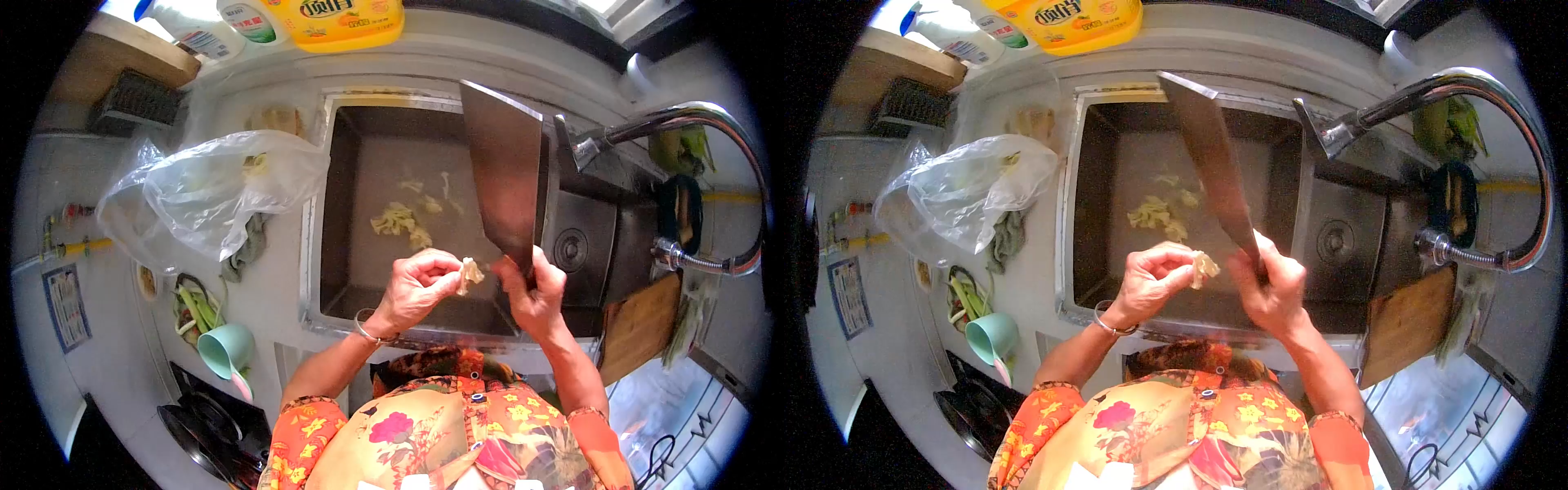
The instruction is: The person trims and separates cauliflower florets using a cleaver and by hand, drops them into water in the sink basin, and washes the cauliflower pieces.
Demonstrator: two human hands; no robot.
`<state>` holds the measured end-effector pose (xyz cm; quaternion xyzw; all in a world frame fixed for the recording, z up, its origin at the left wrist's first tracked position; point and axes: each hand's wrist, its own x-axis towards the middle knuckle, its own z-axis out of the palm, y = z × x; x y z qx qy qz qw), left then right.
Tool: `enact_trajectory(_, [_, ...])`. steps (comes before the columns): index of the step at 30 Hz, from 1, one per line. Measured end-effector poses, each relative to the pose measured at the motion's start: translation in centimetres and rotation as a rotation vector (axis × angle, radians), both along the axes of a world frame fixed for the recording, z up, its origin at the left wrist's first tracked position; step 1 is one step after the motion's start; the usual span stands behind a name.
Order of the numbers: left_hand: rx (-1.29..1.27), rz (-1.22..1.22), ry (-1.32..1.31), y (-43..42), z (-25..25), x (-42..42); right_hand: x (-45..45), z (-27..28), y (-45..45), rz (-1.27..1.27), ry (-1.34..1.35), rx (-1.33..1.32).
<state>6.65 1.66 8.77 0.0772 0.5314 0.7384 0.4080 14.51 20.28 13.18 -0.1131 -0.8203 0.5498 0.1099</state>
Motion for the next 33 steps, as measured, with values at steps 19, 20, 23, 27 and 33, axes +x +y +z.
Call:
enact_trajectory(19, [-0.303, 0.375, 0.946, 1.1, 1.0, -1.8, 2.7, 2.8, 0.7, 0.184, -0.010, 0.209])
enact_trajectory(20, [-0.309, 0.367, 0.948, 1.1, 1.1, -1.8, 2.7, 2.7, 0.7, 0.181, -0.023, 0.206])
enact_trajectory(23, [-0.310, 0.376, 0.947, 1.2, 0.8, -1.7, 2.9, 2.4, 0.8, 0.176, -0.026, 0.210])
enact_trajectory(27, [-0.295, 0.372, 0.965, 1.2, 1.1, -1.8, 2.9, 2.0, 0.7, 0.161, 0.000, 0.211])
enact_trajectory(33, [-0.113, 0.330, 1.065, 1.8, 0.6, -1.8, 2.6, 2.0, 0.7, 0.175, -0.002, 0.207])
